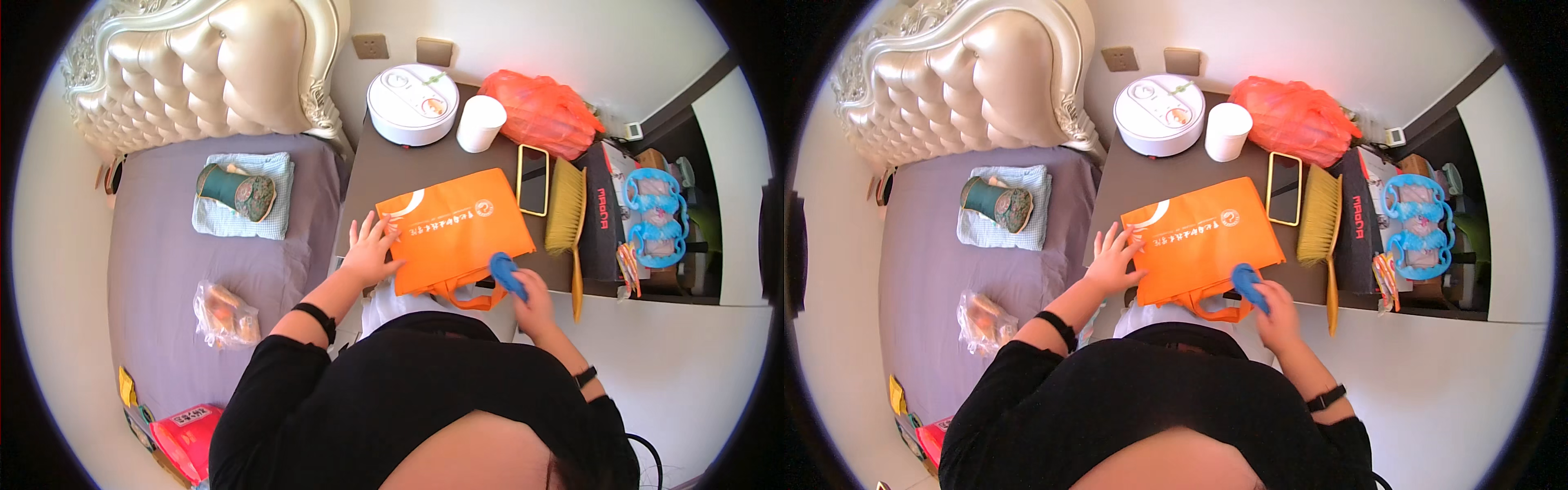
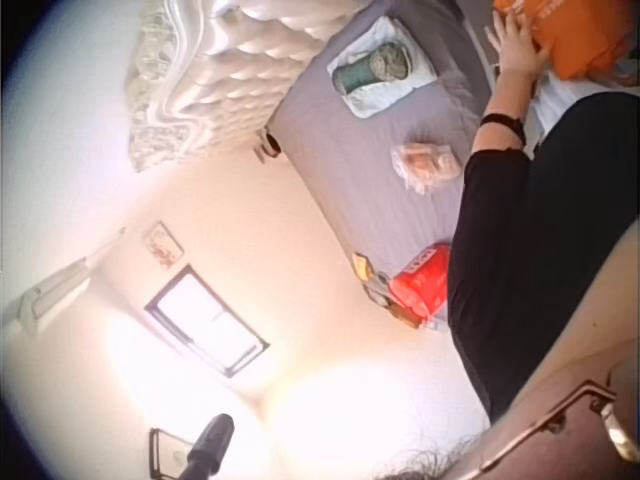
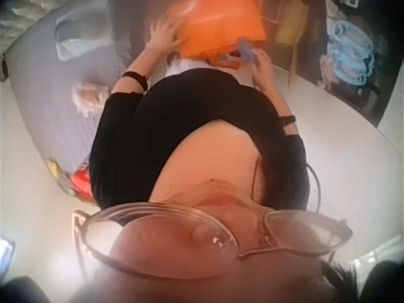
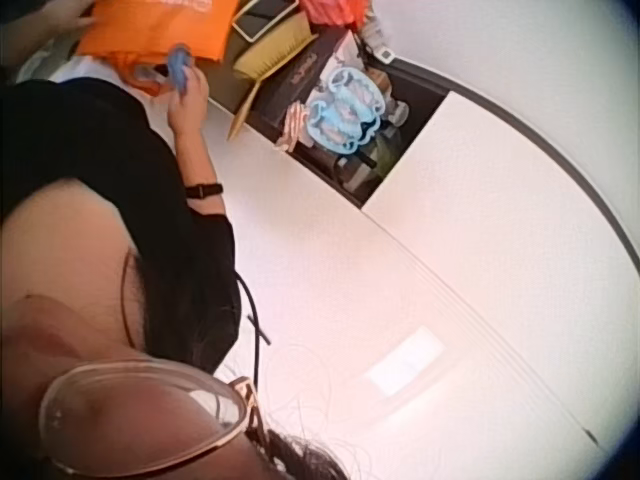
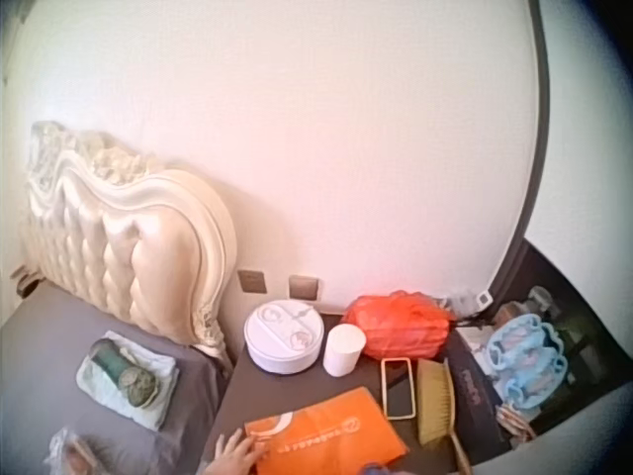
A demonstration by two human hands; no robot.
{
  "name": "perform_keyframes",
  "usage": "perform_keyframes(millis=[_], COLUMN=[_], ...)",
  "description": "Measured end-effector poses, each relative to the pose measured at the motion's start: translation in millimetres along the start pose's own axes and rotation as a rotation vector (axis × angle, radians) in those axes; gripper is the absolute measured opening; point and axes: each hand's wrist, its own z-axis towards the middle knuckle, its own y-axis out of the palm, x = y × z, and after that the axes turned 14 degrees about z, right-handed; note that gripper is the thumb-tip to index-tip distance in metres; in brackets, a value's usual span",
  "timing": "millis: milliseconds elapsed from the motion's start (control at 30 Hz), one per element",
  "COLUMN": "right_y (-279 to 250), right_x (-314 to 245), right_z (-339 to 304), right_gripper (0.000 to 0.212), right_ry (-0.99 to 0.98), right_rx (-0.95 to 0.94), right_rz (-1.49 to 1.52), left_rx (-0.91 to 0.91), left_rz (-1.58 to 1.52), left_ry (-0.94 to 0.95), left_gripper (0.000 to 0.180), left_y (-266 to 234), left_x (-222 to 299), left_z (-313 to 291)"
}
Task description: The person is wiping down an orange shopping bag with a blue cloth and then placing it into another bag.
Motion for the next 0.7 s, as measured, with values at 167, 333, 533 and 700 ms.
perform_keyframes(millis=[167,333,533,700], right_y=[-45.1,-41.2,-39.9,-47.8], right_x=[15.7,16.6,24.9,15.0], right_z=[-59.2,-98.6,-118.5,-113.0], right_gripper=[0.037,0.039,0.039,0.040], right_ry=[0.071,0.172,0.219,0.203], right_rx=[0.312,0.374,0.418,0.480], right_rz=[-0.007,-0.030,0.090,0.142], left_rx=[-0.101,0.053,0.087,0.570], left_rz=[0.124,0.256,-0.046,-0.409], left_ry=[0.420,0.536,0.404,0.066], left_gripper=[0.071,0.057,0.033,0.028], left_y=[-28.5,-10.1,-34.5,-101.3], left_x=[25.6,39.8,35.8,27.3], left_z=[-19.4,-11.0,1.3,7.5])
